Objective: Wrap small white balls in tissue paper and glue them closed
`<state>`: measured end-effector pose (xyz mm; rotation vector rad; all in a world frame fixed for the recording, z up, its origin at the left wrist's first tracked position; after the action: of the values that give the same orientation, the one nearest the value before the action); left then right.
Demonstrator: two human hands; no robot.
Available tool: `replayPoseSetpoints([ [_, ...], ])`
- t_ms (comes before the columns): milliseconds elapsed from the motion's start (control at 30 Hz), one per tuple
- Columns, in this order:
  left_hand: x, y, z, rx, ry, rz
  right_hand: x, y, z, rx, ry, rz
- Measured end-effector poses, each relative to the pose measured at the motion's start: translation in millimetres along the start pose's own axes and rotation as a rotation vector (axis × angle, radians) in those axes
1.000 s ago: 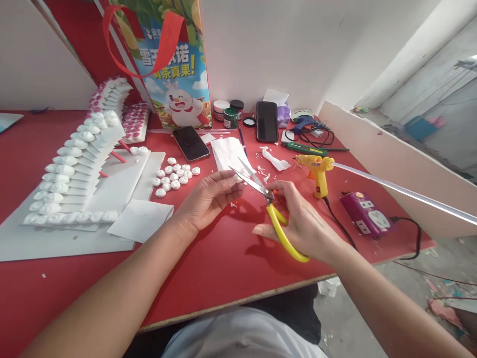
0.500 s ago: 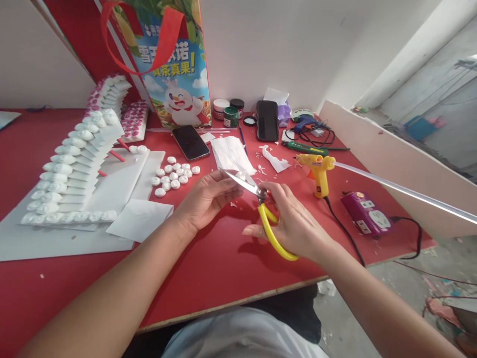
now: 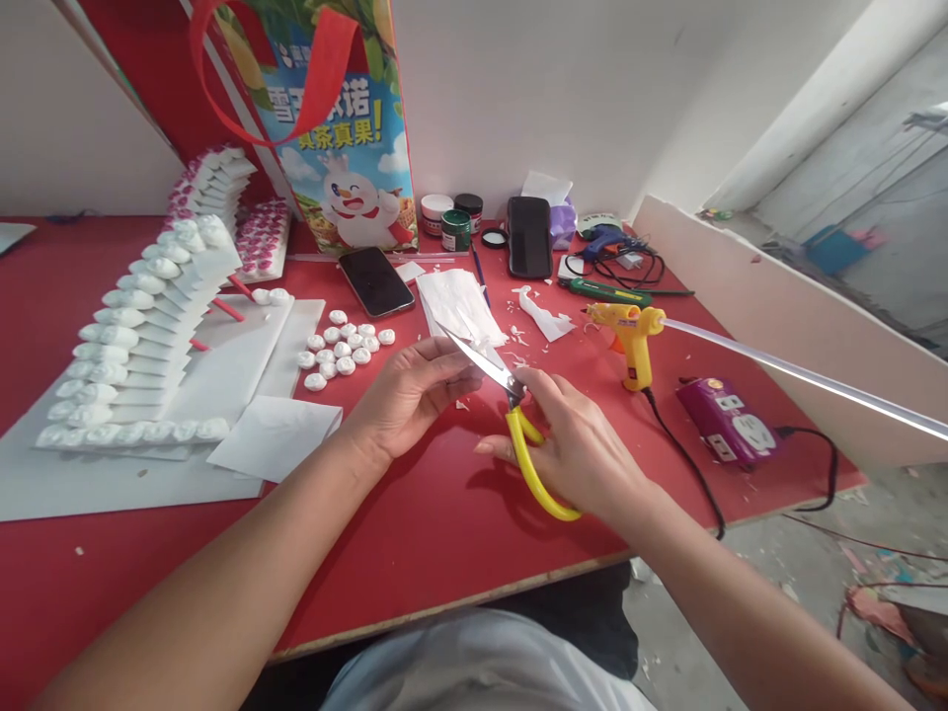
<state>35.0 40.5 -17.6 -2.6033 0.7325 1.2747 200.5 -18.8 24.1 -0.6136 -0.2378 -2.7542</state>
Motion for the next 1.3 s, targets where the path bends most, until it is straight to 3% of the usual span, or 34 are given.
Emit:
replayPoseSetpoints([
  [900,8,1,-4.7,-0.011,0.058,0.097,-3,18,-6,-0.071,-0.019,-0.033],
  [1300,9,1,-7.8,0.04,0.089,0.125,-11,24,-4,-0.016,-0.274,-0.115],
])
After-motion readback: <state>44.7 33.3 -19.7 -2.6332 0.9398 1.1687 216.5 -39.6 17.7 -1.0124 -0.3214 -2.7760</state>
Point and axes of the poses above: each hand's wrist, its own y-axis away from the middle knuckle, its own z-axis out of the back of the hand, x = y × z, the point moved 5 cm from there along -y, towards the middle knuckle, and after that the axes turned 13 degrees about x, right-handed, at the moved point
